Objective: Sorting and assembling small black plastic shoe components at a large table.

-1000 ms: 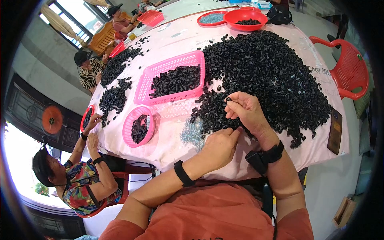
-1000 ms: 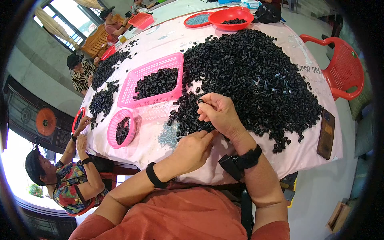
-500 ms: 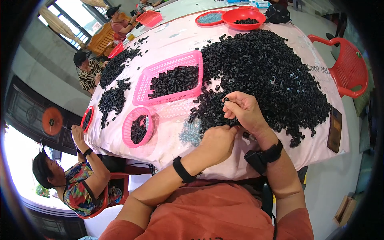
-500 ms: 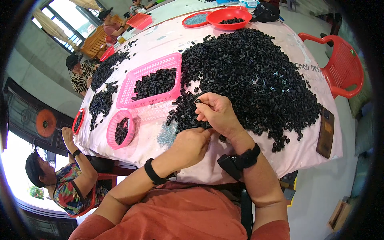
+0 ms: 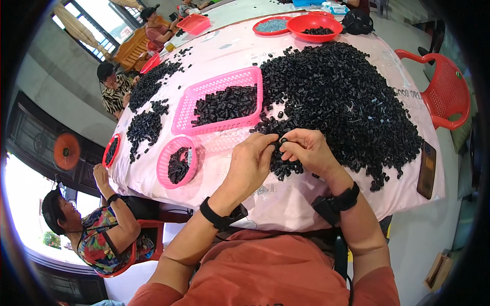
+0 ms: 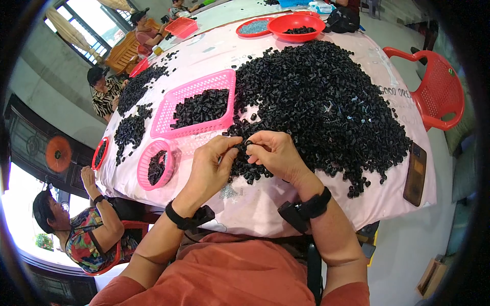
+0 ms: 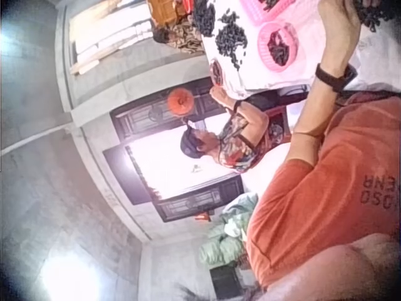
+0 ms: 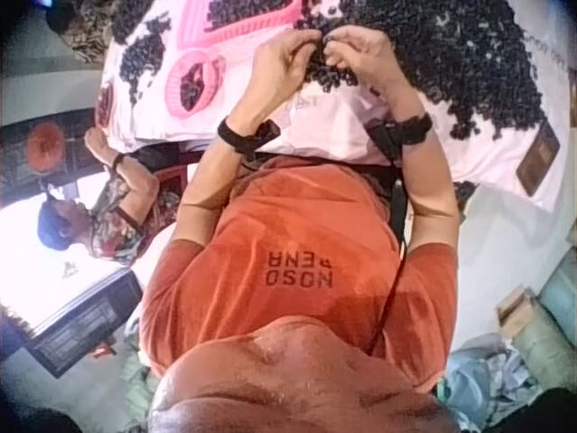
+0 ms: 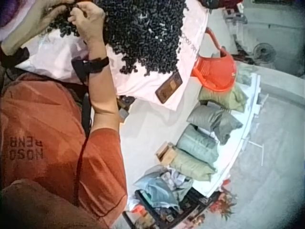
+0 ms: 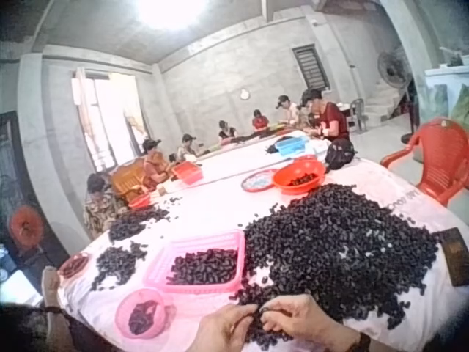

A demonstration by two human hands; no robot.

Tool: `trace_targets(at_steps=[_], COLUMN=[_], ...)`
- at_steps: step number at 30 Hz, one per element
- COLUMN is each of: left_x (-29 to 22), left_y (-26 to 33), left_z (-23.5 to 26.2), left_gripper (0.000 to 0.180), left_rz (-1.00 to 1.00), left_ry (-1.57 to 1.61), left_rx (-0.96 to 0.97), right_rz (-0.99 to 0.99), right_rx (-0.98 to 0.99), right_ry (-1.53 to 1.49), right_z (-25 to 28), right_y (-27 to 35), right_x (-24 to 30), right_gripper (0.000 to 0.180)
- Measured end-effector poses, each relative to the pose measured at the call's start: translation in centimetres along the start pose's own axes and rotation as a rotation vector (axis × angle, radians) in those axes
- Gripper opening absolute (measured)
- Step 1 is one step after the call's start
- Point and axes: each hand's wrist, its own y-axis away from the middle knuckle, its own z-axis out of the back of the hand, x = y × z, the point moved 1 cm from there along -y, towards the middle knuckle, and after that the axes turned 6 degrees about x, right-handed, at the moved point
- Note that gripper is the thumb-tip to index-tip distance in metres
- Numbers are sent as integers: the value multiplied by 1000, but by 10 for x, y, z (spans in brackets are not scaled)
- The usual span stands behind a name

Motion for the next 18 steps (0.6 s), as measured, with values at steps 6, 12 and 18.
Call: trace_targets(at_steps=[6,12,18], left_x=[0,-6,1], left_y=[-5,-8,-8], left_z=[-6,-11,-12], left_gripper=[21,12,20], left_rz=[-32,50,-104], left_ry=[-13,37,-78], left_rx=[-89,-43,-94], right_rz=[28,64,9], right_rx=[55,43,84], right_ry=[-13,-21,-124], right_z=[-5,-2,-4], right_y=[2,1,2], right_x=[6,0,5], right_gripper=[12,18,18])
